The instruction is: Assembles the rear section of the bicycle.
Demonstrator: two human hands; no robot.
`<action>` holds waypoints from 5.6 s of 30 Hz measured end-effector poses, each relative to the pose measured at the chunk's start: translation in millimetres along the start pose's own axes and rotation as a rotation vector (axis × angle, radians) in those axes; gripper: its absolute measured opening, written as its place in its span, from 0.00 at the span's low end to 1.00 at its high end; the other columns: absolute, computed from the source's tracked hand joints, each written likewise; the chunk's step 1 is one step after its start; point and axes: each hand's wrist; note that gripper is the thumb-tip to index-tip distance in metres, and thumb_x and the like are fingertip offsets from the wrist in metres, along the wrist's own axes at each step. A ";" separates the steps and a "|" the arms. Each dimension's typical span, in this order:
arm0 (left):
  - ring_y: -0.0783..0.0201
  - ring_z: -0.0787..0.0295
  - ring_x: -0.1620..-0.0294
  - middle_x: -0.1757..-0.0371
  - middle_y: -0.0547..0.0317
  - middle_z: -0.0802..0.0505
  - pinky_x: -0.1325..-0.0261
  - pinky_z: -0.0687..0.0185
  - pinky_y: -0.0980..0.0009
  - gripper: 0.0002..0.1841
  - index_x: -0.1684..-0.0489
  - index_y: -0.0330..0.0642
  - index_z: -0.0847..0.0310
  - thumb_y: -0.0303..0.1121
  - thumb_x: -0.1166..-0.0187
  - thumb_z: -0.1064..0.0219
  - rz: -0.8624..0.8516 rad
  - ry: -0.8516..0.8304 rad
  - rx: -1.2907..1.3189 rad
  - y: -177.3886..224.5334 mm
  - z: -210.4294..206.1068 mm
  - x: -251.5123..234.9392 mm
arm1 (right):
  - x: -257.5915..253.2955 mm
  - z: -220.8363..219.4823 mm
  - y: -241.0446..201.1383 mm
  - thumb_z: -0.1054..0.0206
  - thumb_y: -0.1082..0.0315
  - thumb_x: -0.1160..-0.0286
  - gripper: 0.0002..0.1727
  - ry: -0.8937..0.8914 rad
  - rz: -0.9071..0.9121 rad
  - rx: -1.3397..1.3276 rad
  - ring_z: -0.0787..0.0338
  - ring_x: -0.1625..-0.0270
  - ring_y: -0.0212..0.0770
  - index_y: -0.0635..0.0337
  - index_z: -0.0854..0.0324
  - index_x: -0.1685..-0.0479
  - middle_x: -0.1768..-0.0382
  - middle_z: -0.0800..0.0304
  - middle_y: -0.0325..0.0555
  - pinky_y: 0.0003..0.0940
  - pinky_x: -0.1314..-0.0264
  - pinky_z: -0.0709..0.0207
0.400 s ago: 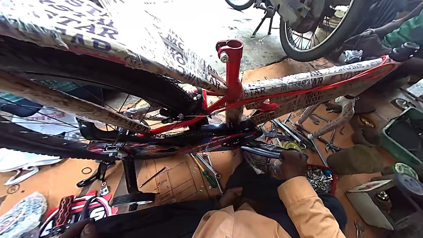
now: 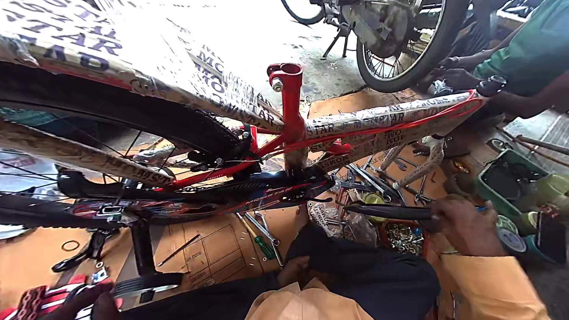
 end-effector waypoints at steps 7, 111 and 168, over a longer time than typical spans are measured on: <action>0.50 0.18 0.27 0.29 0.48 0.13 0.26 0.23 0.42 0.37 0.22 0.42 0.25 0.58 0.25 0.29 -0.507 0.423 -1.123 -152.1 100.8 -19.6 | 6.1 101.5 -6.0 0.31 0.56 0.30 0.07 -0.108 0.421 -0.245 0.10 0.54 0.38 0.37 0.08 0.59 0.64 0.10 0.25 0.72 0.38 0.27; 0.64 0.06 0.64 0.60 0.58 0.06 0.55 0.06 0.65 0.13 0.39 0.43 0.18 0.39 0.13 0.36 -0.961 1.161 -0.026 -9.7 161.4 -34.4 | -151.7 38.8 -261.4 0.32 0.46 0.24 0.22 0.465 0.343 -0.484 0.15 0.34 0.55 0.55 0.19 0.48 0.52 0.09 0.47 0.67 0.10 0.54; 0.46 0.09 0.42 0.50 0.50 0.04 0.43 0.14 0.51 0.21 0.34 0.42 0.13 0.41 0.21 0.32 -0.379 0.981 -2.176 -17.4 158.8 -65.2 | -115.5 37.2 -331.3 0.13 0.42 0.50 0.27 0.174 0.231 -0.551 0.59 0.03 0.57 0.29 0.09 0.44 0.06 0.50 0.46 0.88 0.18 0.78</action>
Point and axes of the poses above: each hand's wrist, its own x-axis away from the middle knuckle, its own z-axis out of the back of the hand, y = z × x
